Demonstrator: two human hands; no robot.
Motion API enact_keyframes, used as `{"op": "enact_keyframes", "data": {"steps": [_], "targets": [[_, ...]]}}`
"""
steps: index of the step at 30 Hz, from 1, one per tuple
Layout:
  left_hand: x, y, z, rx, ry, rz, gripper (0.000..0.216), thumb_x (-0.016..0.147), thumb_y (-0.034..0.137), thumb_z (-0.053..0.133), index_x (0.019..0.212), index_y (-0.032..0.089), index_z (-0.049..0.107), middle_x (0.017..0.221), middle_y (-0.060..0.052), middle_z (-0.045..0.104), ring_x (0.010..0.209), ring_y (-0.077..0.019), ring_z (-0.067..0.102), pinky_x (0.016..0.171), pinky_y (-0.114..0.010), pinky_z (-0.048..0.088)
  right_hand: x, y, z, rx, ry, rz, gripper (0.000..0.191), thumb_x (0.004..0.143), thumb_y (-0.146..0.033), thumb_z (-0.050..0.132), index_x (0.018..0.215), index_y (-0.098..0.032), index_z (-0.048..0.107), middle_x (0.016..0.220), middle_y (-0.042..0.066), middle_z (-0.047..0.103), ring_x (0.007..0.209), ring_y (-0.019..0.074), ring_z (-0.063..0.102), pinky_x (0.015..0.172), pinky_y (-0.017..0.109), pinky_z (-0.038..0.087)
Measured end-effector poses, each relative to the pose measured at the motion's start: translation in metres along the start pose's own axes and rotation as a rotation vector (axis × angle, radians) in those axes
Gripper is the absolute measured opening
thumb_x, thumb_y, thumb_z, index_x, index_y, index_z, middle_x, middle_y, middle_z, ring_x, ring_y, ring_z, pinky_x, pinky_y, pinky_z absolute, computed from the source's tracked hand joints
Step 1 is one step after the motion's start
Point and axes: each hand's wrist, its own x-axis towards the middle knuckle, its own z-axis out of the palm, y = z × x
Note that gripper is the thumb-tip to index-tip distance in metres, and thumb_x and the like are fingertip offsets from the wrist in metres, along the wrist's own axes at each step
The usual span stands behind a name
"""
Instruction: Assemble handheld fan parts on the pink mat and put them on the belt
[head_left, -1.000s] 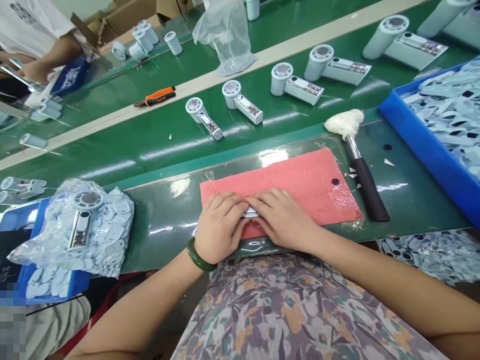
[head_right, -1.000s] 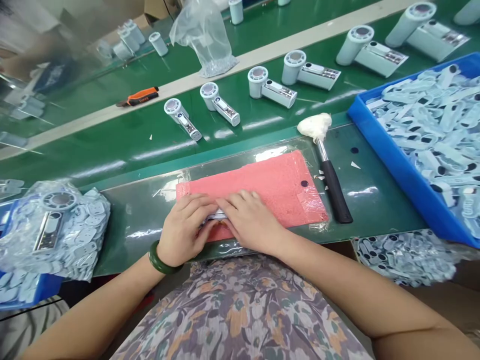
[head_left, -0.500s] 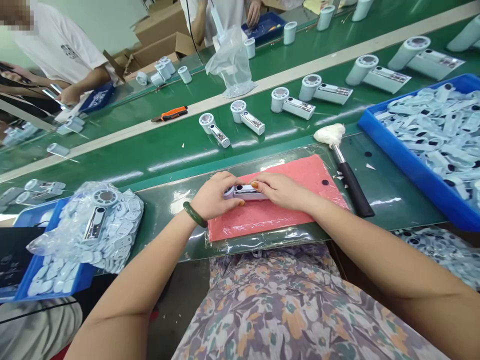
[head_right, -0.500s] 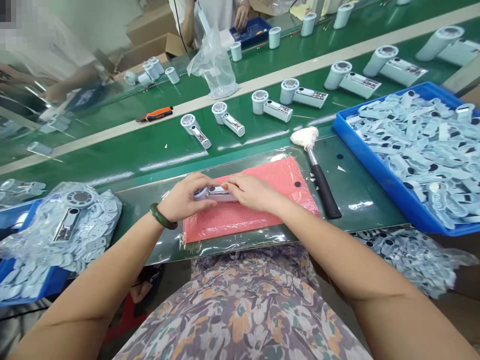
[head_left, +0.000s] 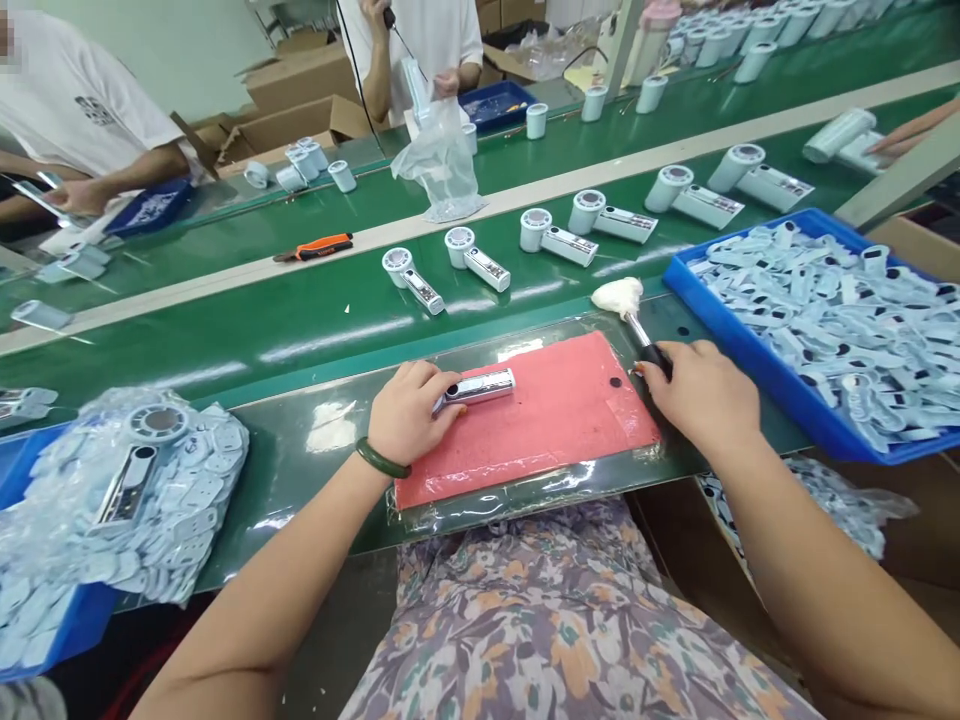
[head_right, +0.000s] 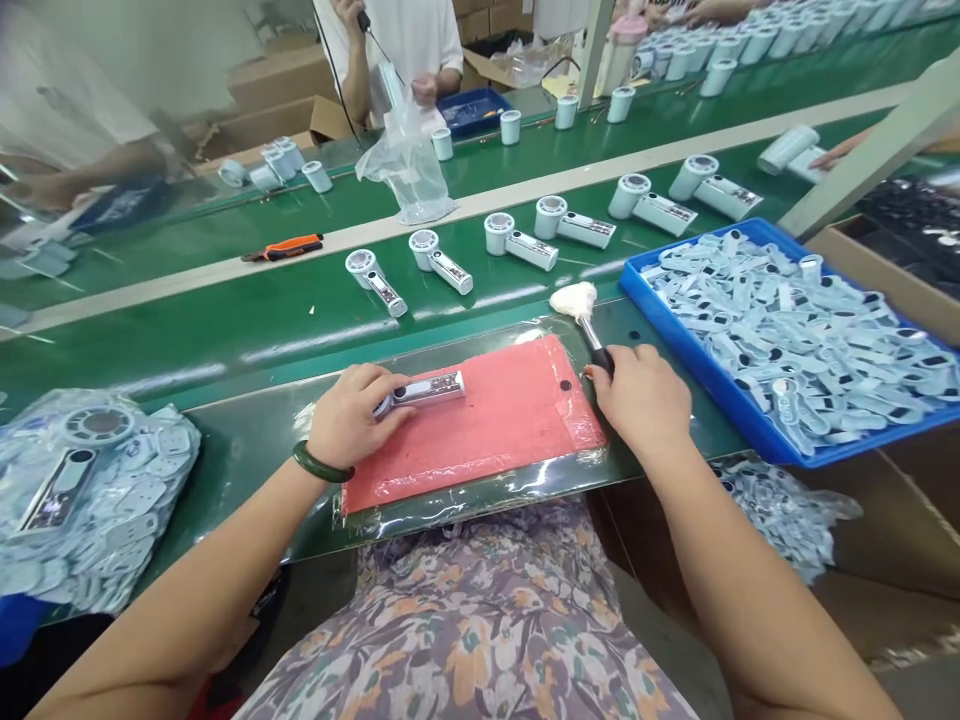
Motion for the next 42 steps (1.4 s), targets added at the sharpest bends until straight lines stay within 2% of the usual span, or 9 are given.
{"op": "enact_keyframes", "data": {"steps": [6,10,13,16,22,26,32,37,42], "targets": [[0.001,-0.002,0.002,-0.039,-0.006,-0.012,0.036,0.089,0.045,0.073,0.114,0.018,0.069,0.102,-0.008,0.068,0.095,-0.0268,0.060,0.085,-0.039,0.053,-0.013,-0.008,-0.014,0.323,-0.001,-0.015,0.031,0.094,-0.035,0.048,0.104,-0.017,0.071,0.092,0.014,0.071,0.075,0.0286,0.067,0.060,0.037,0.050],[0.002,0.000,0.004,-0.032,-0.015,-0.057,0.031,0.091,0.044,0.072,0.110,0.019,0.069,0.099,-0.007,0.068,0.095,-0.0262,0.060,0.084,-0.039,0.052,-0.044,-0.039,-0.039,0.660,-0.165,-0.279,0.037,0.100,-0.035,0.046,0.130,-0.020,0.063,0.096,0.007,0.075,0.077,0.0227,0.070,0.065,0.031,0.056],[0.002,0.000,0.007,-0.020,-0.016,-0.075,0.029,0.090,0.042,0.072,0.108,0.020,0.069,0.097,-0.007,0.067,0.094,-0.0267,0.059,0.082,-0.039,0.052,-0.062,-0.060,-0.050,0.624,-0.296,-0.530,0.044,0.105,-0.030,0.039,0.147,-0.024,0.051,0.113,0.007,0.074,0.088,0.0224,0.073,0.071,0.032,0.059],[0.003,-0.001,0.010,-0.019,-0.013,-0.069,0.030,0.090,0.042,0.073,0.109,0.020,0.069,0.098,-0.008,0.067,0.095,-0.0275,0.058,0.082,-0.040,0.051,-0.070,-0.071,-0.048,0.537,-0.160,-0.602,0.049,0.106,-0.030,0.037,0.155,-0.024,0.042,0.127,0.009,0.069,0.102,0.0250,0.071,0.080,0.034,0.060],[0.004,0.000,0.011,0.006,-0.049,-0.082,0.014,0.092,0.027,0.066,0.103,0.018,0.069,0.097,-0.009,0.066,0.093,-0.0275,0.058,0.081,-0.040,0.049,-0.079,-0.079,-0.033,0.320,-0.214,-0.711,0.049,0.107,-0.028,0.030,0.153,-0.020,0.045,0.094,0.008,0.073,0.067,0.0235,0.069,0.056,0.034,0.056],[0.004,0.002,0.009,0.004,-0.063,-0.094,0.029,0.089,0.042,0.073,0.106,0.018,0.068,0.099,-0.010,0.066,0.096,-0.0287,0.058,0.082,-0.041,0.050,-0.079,-0.082,-0.042,0.411,-0.035,-0.610,0.051,0.108,-0.028,0.036,0.159,-0.024,0.034,0.120,0.010,0.070,0.095,0.0245,0.072,0.074,0.033,0.059],[0.005,0.002,0.009,-0.015,-0.074,-0.115,0.021,0.089,0.032,0.073,0.104,0.019,0.068,0.096,-0.008,0.066,0.096,-0.0275,0.059,0.084,-0.040,0.050,-0.073,-0.081,-0.030,0.212,-0.159,-0.700,0.049,0.108,-0.031,0.029,0.150,-0.018,0.050,0.084,0.007,0.071,0.059,0.0232,0.066,0.046,0.033,0.048],[0.005,0.002,0.008,-0.019,-0.072,-0.122,0.030,0.086,0.040,0.078,0.103,0.019,0.067,0.098,-0.008,0.066,0.096,-0.0273,0.058,0.083,-0.039,0.050,-0.067,-0.080,-0.052,0.350,0.025,-0.606,0.052,0.106,-0.029,0.039,0.159,-0.025,0.038,0.120,0.010,0.072,0.090,0.0254,0.073,0.066,0.033,0.059],[0.007,0.001,0.006,-0.024,-0.082,-0.134,0.029,0.086,0.040,0.079,0.103,0.020,0.067,0.096,-0.006,0.066,0.096,-0.0256,0.059,0.083,-0.037,0.050,-0.064,-0.084,-0.059,0.428,0.091,-0.585,0.055,0.106,-0.025,0.042,0.161,-0.025,0.033,0.121,0.009,0.072,0.095,0.0250,0.073,0.068,0.032,0.059]]}}
